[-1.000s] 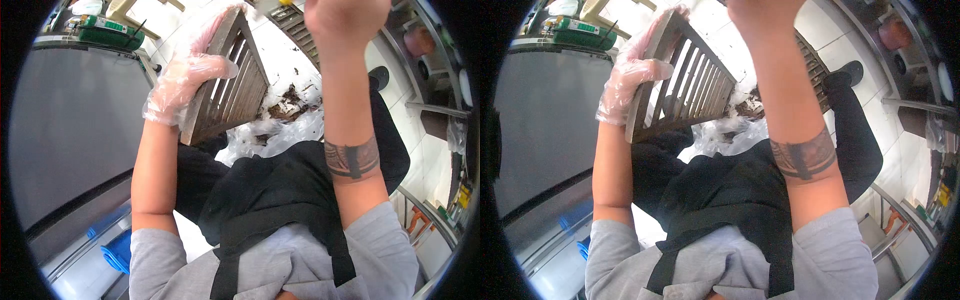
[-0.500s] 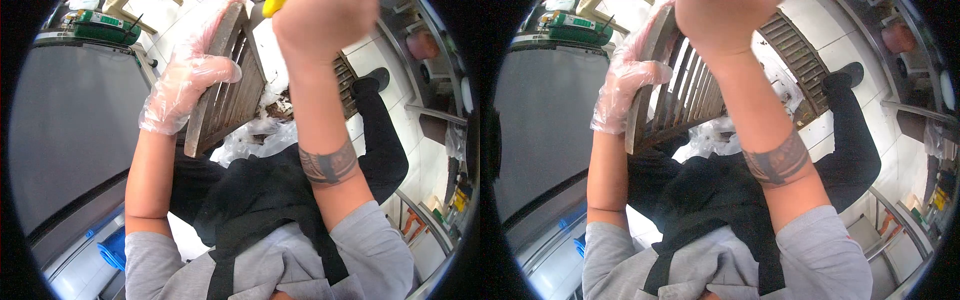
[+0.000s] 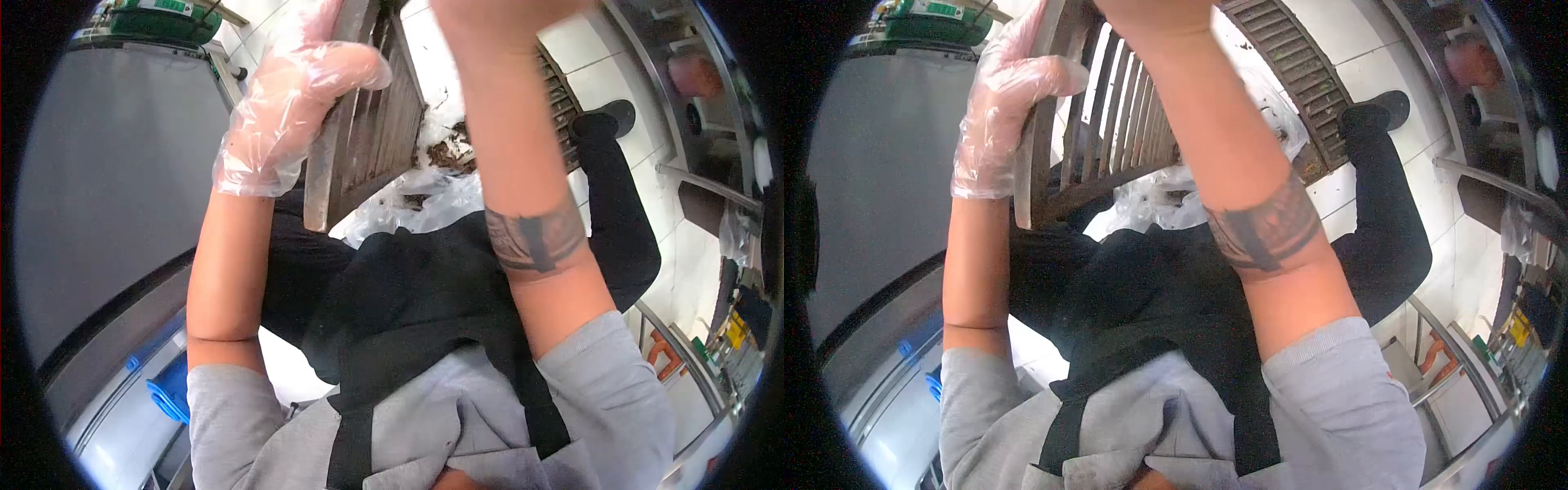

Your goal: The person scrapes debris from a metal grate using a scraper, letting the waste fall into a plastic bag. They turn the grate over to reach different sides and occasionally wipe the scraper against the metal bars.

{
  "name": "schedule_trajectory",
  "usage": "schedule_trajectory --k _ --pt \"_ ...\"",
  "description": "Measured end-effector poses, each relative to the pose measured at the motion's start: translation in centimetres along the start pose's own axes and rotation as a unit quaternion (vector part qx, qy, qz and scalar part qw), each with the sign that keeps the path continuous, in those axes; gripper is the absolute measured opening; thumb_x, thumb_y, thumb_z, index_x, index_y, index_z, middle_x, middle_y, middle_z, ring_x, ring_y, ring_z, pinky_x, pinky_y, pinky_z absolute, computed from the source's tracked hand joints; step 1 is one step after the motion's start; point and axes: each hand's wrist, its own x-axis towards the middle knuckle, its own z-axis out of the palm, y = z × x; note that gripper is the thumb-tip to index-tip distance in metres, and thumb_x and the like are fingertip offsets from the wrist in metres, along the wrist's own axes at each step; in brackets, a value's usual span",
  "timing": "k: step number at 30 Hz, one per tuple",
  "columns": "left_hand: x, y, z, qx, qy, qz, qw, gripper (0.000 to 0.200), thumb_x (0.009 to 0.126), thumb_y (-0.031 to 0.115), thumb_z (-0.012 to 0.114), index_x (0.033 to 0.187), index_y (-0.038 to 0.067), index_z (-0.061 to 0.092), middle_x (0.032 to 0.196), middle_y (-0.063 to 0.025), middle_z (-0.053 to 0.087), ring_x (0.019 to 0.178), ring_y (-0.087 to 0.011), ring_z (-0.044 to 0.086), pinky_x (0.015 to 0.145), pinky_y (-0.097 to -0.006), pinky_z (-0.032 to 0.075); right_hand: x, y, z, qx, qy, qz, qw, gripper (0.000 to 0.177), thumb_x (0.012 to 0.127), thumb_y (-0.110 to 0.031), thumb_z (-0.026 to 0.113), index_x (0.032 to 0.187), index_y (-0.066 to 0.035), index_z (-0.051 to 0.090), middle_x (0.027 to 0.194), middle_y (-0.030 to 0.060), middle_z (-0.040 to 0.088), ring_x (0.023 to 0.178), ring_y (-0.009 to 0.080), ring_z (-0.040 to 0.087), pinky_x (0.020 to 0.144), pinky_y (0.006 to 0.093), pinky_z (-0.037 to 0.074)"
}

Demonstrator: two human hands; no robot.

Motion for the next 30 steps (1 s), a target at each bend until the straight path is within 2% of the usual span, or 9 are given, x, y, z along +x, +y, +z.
schedule_trajectory --k 3,5,7,8,11,15,19,22,30 --pt "0.7 1.3 0.5 -0.147 0.056 -0.042 0.987 0.077 0.069 0.005 0.066 0.145 -0.004 0.057 0.130 -0.0088 0.064 0.121 -0.0163 0.060 0.107 -0.0276 0.044 -5.9 10.7 -3.9 -0.384 0.037 -0.148 0.911 0.037 0.104 -0.020 0.058 0.069 -0.011 0.049 0.058 0.0011 0.047 0.049 0.0151 0.047 0.050 0.0301 0.040" --pt "0.9 1.0 -0.1 -0.101 0.033 -0.052 0.993 0.080 0.067 0.006 0.066 0.145 -0.004 0.056 0.138 -0.0117 0.061 0.132 -0.0186 0.055 0.116 -0.0296 0.038 -8.7 9.1 -5.0 -0.036 0.127 0.338 0.932 0.031 0.100 -0.017 0.062 0.072 -0.008 0.053 0.059 0.0012 0.050 0.051 0.0123 0.051 0.049 0.0290 0.041" --pt "0.7 0.6 -0.1 -0.157 0.045 -0.033 0.986 0.074 0.070 0.009 0.068 0.143 0.001 0.060 0.123 -0.0055 0.063 0.107 -0.0140 0.059 0.095 -0.0266 0.047 -9.8 9.8 -8.0 -0.138 0.097 0.318 0.933 0.029 0.095 -0.019 0.065 0.072 -0.002 0.060 0.059 0.0095 0.061 0.052 0.0182 0.059 0.049 0.0322 0.046" --pt "0.6 0.2 -0.5 -0.152 0.038 -0.038 0.987 0.074 0.070 0.009 0.068 0.143 0.001 0.060 0.123 -0.0055 0.063 0.107 -0.0140 0.059 0.095 -0.0266 0.047 -11.0 10.5 -10.8 -0.149 0.059 0.349 0.923 0.017 0.089 -0.014 0.070 0.094 -0.001 0.059 0.080 0.0099 0.062 0.071 0.0200 0.061 0.066 0.0334 0.049" --pt "0.9 -0.9 -2.2 -0.253 0.016 -0.023 0.967 0.091 0.062 0.006 0.060 0.151 -0.008 0.045 0.151 -0.0206 0.051 0.145 -0.0272 0.046 0.127 -0.0387 0.029 -12.7 9.2 -15.7 -0.374 -0.052 0.380 0.844 0.042 0.086 -0.010 0.074 0.122 0.001 0.056 0.108 0.0121 0.063 0.096 0.0226 0.061 0.087 0.0356 0.051" --pt "0.2 -1.0 -4.0 -0.229 0.064 -0.072 0.968 0.091 0.062 0.005 0.057 0.150 -0.014 0.040 0.153 -0.0279 0.045 0.149 -0.0282 0.040 0.131 -0.0407 0.021 -15.9 7.8 -22.1 -0.208 0.086 0.533 0.816 0.049 0.091 -0.027 0.079 0.115 0.010 0.057 0.102 0.0151 0.072 0.095 0.0289 0.073 0.084 0.0417 0.056" --pt "-0.5 -0.6 -4.5 -0.181 0.073 -0.140 0.971 0.075 0.082 0.005 0.059 0.153 -0.006 0.042 0.149 -0.0252 0.051 0.140 -0.0281 0.052 0.114 -0.0326 0.043 -18.3 8.0 -27.2 -0.546 -0.049 0.461 0.697 0.066 0.091 -0.054 0.073 0.109 0.008 0.061 0.101 0.0257 0.074 0.095 0.0372 0.074 0.086 0.0420 0.056" --pt "-0.3 -1.2 -4.7 -0.183 0.071 -0.152 0.969 0.077 0.084 0.007 0.063 0.155 -0.007 0.039 0.151 -0.0269 0.048 0.142 -0.0330 0.049 0.119 -0.0420 0.040 -20.5 9.0 -28.8 -0.632 -0.040 0.414 0.654 0.059 0.089 -0.049 0.076 0.106 0.006 0.064 0.097 0.0231 0.074 0.087 0.0316 0.074 0.077 0.0421 0.057" --pt "0.0 0.4 -2.2 -0.169 0.080 -0.149 0.971 0.092 0.075 0.009 0.065 0.158 -0.007 0.029 0.152 -0.0314 0.043 0.146 -0.0424 0.042 0.124 -0.0511 0.030 -21.0 9.6 -26.9 -0.125 -0.054 0.739 0.660 0.029 0.095 -0.022 0.072 0.110 0.002 0.065 0.088 0.0064 0.070 0.068 0.0141 0.065 0.058 0.0290 0.054"
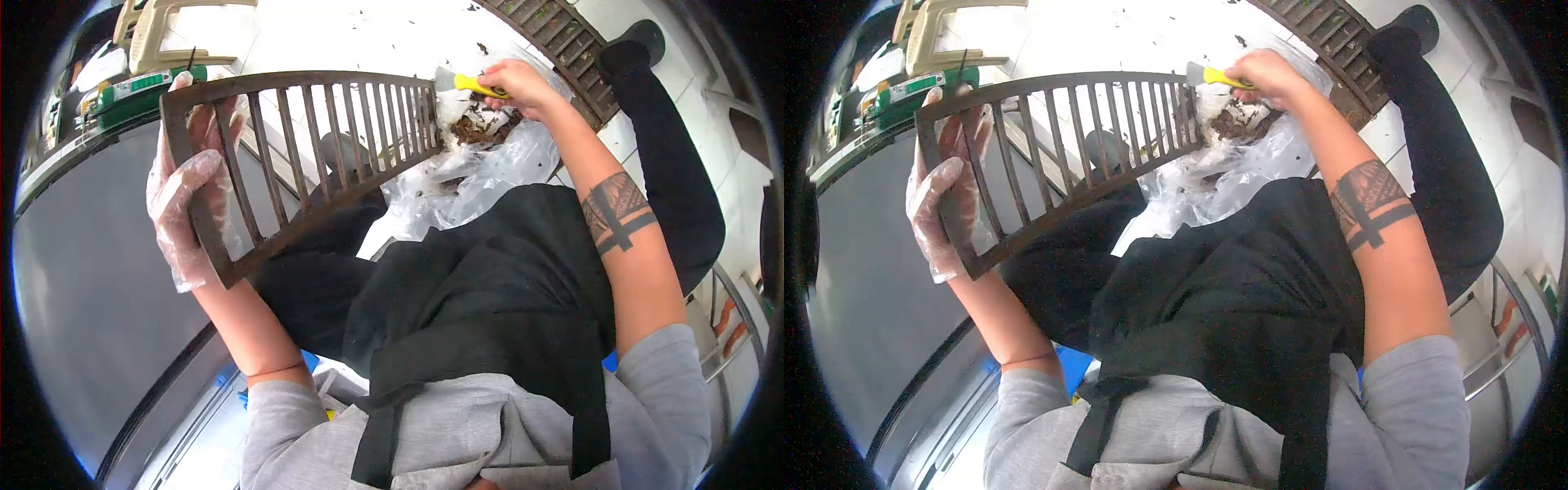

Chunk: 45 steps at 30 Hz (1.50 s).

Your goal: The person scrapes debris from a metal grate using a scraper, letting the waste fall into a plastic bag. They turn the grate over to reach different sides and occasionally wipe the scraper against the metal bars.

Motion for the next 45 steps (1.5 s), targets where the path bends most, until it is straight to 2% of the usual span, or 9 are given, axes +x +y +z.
schedule_trajectory --k 7,9,29,32,34,35,39,42,45 --pt "-0.5 -0.6 1.3 -0.003 0.014 0.011 1.000 0.094 0.072 0.011 0.065 0.157 -0.009 0.030 0.152 -0.0332 0.044 0.147 -0.0410 0.041 0.126 -0.0522 0.027 -5.8 -11.5 8.3 -0.336 -0.001 -0.335 0.880 0.039 0.095 -0.034 0.062 0.096 0.003 0.075 0.075 0.0086 0.072 0.062 0.0130 0.064 0.057 0.0311 0.051" --pt "-0.6 -0.8 1.6 0.007 0.012 0.049 0.999 0.094 0.070 0.011 0.065 0.155 -0.013 0.030 0.150 -0.0345 0.045 0.145 -0.0413 0.043 0.126 -0.0525 0.028 -7.8 -14.7 10.6 -0.257 -0.019 -0.401 0.879 0.026 0.087 -0.017 0.066 0.077 0.007 0.070 0.069 0.0264 0.069 0.063 0.0345 0.070 0.061 0.0417 0.055" --pt "-0.6 -1.4 1.3 0.015 0.000 0.070 0.997 0.088 0.068 0.006 0.060 0.149 -0.018 0.034 0.148 -0.0338 0.046 0.143 -0.0434 0.045 0.127 -0.0532 0.029 -2.5 -13.5 12.3 -0.396 0.052 -0.380 0.834 0.022 0.073 -0.008 0.062 0.080 0.011 0.072 0.082 0.0372 0.065 0.084 0.0497 0.070 0.079 0.0501 0.058" --pt "-1.2 -1.8 1.5 0.014 0.048 0.038 0.998 0.091 0.067 0.005 0.059 0.151 -0.018 0.031 0.149 -0.0345 0.045 0.143 -0.0460 0.043 0.127 -0.0540 0.028 -4.4 -11.5 9.9 0.015 -0.301 -0.197 0.933 0.030 0.087 -0.024 0.064 0.093 0.002 0.077 0.078 0.0188 0.074 0.072 0.0228 0.076 0.067 0.0376 0.059" --pt "-0.4 -1.6 1.4 -0.028 0.007 0.047 0.998 0.086 0.066 0.000 0.054 0.149 -0.018 0.036 0.144 -0.0329 0.050 0.139 -0.0413 0.050 0.125 -0.0479 0.033 0.6 -8.6 13.2 -0.458 0.064 -0.369 0.806 0.028 0.076 -0.016 0.062 0.083 0.008 0.074 0.081 0.0320 0.069 0.076 0.0452 0.072 0.078 0.0497 0.059" --pt "-0.7 -1.3 1.5 -0.029 0.009 0.036 0.999 0.087 0.067 0.000 0.054 0.150 -0.017 0.035 0.144 -0.0317 0.051 0.139 -0.0401 0.050 0.124 -0.0472 0.034 3.7 -5.0 12.7 -0.446 0.095 -0.334 0.825 0.028 0.074 -0.017 0.064 0.080 0.008 0.074 0.082 0.0335 0.068 0.081 0.0465 0.072 0.083 0.0514 0.057" --pt "-1.4 -1.2 1.1 -0.016 0.020 0.030 0.999 0.085 0.069 -0.001 0.055 0.151 -0.017 0.035 0.145 -0.0305 0.050 0.141 -0.0378 0.049 0.125 -0.0451 0.032 3.7 -5.0 11.0 -0.453 0.063 -0.322 0.829 0.031 0.082 -0.024 0.066 0.086 0.005 0.077 0.081 0.0270 0.072 0.078 0.0385 0.074 0.078 0.0456 0.059" --pt "-0.9 -0.4 1.2 0.025 0.027 0.019 0.999 0.088 0.070 0.003 0.055 0.153 -0.015 0.033 0.150 -0.0330 0.045 0.145 -0.0396 0.044 0.125 -0.0473 0.030 -1.1 -10.2 9.7 -0.283 -0.014 -0.292 0.914 0.031 0.093 -0.029 0.068 0.096 0.001 0.076 0.078 0.0084 0.074 0.068 0.0132 0.069 0.063 0.0308 0.053" --pt "-0.9 0.7 2.3 0.038 0.036 0.049 0.997 0.087 0.072 0.004 0.053 0.154 -0.014 0.032 0.151 -0.0303 0.045 0.146 -0.0380 0.043 0.125 -0.0472 0.030 -6.6 -14.1 8.8 -0.102 -0.020 -0.235 0.966 0.023 0.093 -0.014 0.065 0.093 0.006 0.075 0.077 0.0174 0.073 0.058 0.0240 0.066 0.053 0.0358 0.051"
